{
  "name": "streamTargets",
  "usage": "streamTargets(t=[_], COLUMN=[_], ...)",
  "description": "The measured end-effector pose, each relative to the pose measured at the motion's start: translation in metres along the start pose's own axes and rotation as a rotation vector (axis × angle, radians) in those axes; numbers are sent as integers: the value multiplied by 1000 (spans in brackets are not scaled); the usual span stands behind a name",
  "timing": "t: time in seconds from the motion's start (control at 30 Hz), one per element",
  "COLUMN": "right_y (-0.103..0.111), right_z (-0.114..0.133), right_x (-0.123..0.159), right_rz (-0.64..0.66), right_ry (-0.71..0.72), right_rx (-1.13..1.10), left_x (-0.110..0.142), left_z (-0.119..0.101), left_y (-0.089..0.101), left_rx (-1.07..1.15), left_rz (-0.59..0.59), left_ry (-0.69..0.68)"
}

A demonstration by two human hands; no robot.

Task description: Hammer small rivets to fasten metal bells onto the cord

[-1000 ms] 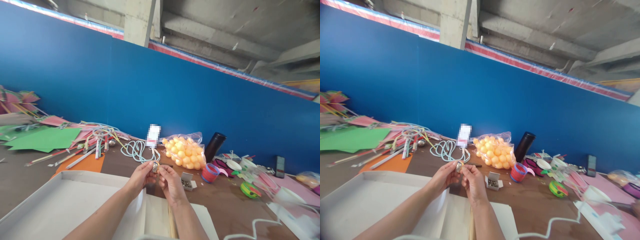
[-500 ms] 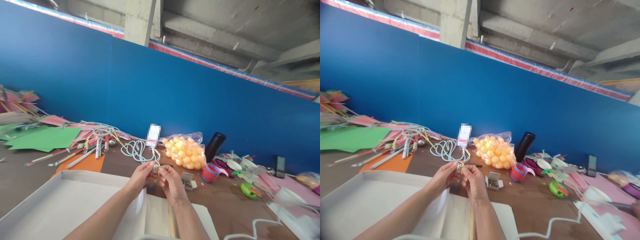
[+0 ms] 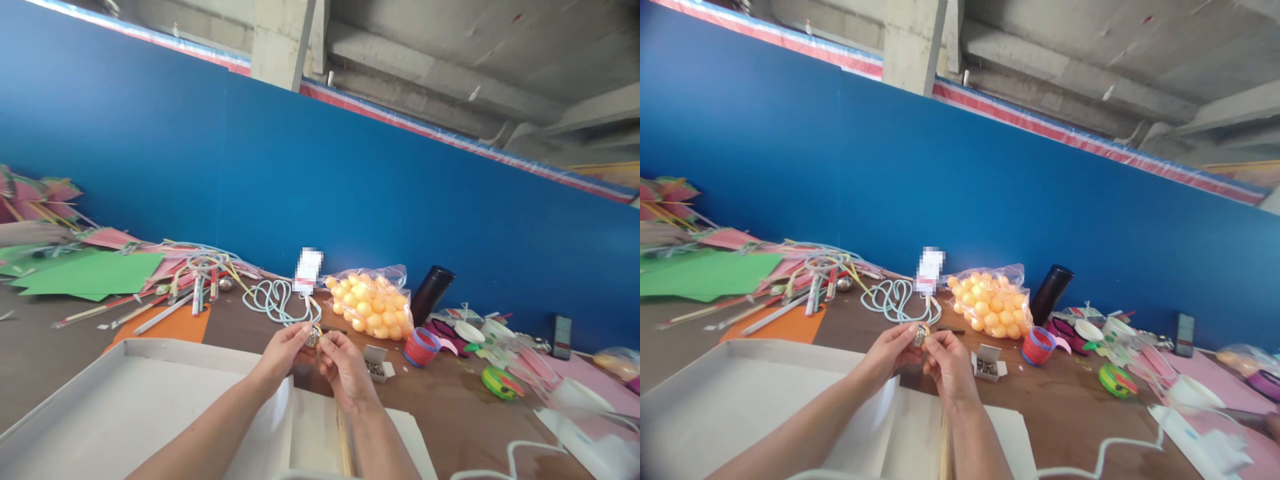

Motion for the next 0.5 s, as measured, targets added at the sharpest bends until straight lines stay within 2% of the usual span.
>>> streamTargets(t=[0.27, 0.5], right_y=[2, 0], right_z=[0, 8], right_x=[2, 4], right_rz=[-24, -53], right_ry=[21, 67], right_rx=[107, 363], left_x=[1, 3], left_z=[0, -1], left_y=[-1, -6], left_rx=[-43, 101], left_rz=[3, 22], left_ry=[-10, -26])
Point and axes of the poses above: each hand's wrist, its own x-axis away from the middle knuckle, its own y-axis out of the back of the hand, z = x × y, the point moved 7 cm from there along -x, towards the middle knuckle, and after that the axes turned 4 degrees about -x, right-handed, at the moved point
